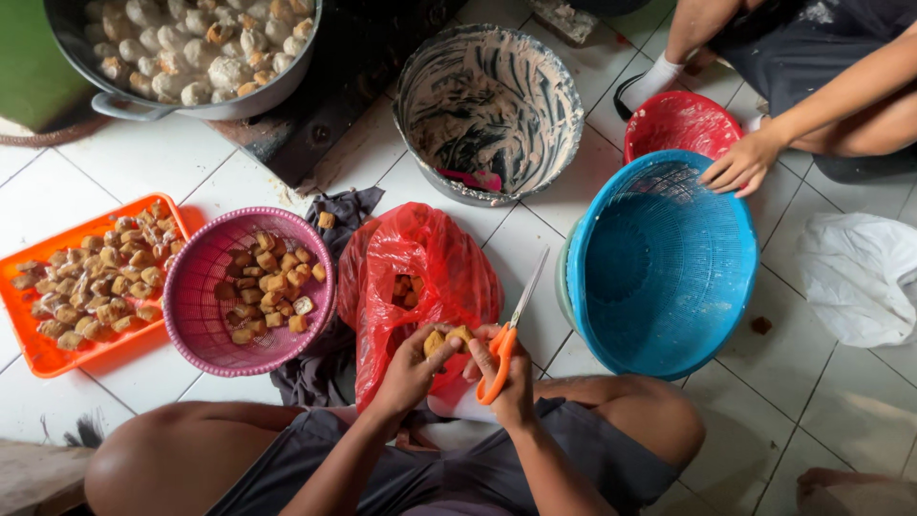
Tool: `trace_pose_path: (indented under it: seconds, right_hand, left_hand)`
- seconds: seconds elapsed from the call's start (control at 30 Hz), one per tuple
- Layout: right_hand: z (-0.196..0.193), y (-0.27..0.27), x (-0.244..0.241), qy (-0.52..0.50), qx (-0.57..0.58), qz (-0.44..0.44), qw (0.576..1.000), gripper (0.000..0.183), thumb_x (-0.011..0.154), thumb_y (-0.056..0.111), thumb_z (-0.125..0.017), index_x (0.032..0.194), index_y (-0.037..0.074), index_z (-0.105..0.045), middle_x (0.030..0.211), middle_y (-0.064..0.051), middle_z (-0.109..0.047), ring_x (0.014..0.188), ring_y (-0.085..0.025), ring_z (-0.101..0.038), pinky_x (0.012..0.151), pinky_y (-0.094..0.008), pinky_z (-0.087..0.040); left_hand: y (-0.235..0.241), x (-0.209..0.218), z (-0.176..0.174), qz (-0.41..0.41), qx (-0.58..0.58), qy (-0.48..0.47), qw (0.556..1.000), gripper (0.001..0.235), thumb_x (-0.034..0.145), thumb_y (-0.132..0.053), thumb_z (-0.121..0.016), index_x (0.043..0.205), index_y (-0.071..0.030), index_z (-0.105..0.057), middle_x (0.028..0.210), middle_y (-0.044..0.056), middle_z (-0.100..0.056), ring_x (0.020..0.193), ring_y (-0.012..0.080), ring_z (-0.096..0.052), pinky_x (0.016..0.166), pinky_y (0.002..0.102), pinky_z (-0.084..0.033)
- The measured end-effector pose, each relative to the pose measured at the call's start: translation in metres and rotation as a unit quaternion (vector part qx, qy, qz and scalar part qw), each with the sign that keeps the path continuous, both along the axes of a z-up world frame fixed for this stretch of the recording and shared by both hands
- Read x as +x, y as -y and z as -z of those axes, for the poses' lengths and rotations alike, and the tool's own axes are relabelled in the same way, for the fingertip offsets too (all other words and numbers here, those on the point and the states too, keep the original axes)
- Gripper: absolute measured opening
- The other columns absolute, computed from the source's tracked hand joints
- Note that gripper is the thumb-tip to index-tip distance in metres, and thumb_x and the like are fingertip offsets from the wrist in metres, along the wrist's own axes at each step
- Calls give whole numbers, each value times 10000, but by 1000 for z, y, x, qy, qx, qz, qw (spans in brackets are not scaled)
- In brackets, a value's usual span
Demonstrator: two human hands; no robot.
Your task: The person sits on the floor and uses orange-handled scissors to cut small brown food items taken from a red plastic bag. The cut pieces are placed into a pink basket. The person handles the items one at a time, cutting them into smaller pieces.
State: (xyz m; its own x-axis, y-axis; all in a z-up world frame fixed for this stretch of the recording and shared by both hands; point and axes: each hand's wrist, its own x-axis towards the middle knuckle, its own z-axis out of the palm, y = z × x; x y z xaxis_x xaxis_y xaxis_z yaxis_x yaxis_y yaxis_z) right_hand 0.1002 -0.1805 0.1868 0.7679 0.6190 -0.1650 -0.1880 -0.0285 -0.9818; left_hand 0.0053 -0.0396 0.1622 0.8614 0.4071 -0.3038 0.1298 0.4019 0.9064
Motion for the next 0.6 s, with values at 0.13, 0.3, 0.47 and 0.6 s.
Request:
trace_pose_path:
  seconds: [0.13,0.3,0.47,0.6]
  right_hand:
    - [-6,17,6,-95,93,-171,976,607,980,518,-658,1223,-31,-572,684,-69,-642,611,-120,-576,568,-233,-425]
    - [-17,10,31,-269,140,-559,772,954,800,790,-670,1320,16,-468,854,-129,-694,778,-151,-552,658,-269,-406]
    - [-31,24,13,-269,113,-465,836,993,822,785,-693,1316,-61,-530,816,-121,-688,785,-162,-556,640,-233,-385]
    - [-16,7,33,-357,150,-583,714,923,810,693,-760,1358,3,-487,917,-144,-702,904,-171,-575,770,-280,-426]
  left_hand:
    - [-20,7,-10,-135,-118,10,984,214,995,-317,-627,1064,-114,-635,985,-37,-664,889,47,-614,781,246,-502]
    - [-55,10,-35,-200,-186,86,958,204,1053,-308,-631,1096,-109,-641,976,-30,-628,907,72,-581,821,287,-497]
    - [-53,8,-60,-172,-147,67,972,212,1000,-299,-627,1091,-109,-651,1011,-47,-662,927,38,-605,824,255,-505]
    - [-46,2,-63,-102,-46,66,992,211,980,-254,-691,1073,-66,-667,921,-20,-671,802,50,-572,732,238,-482]
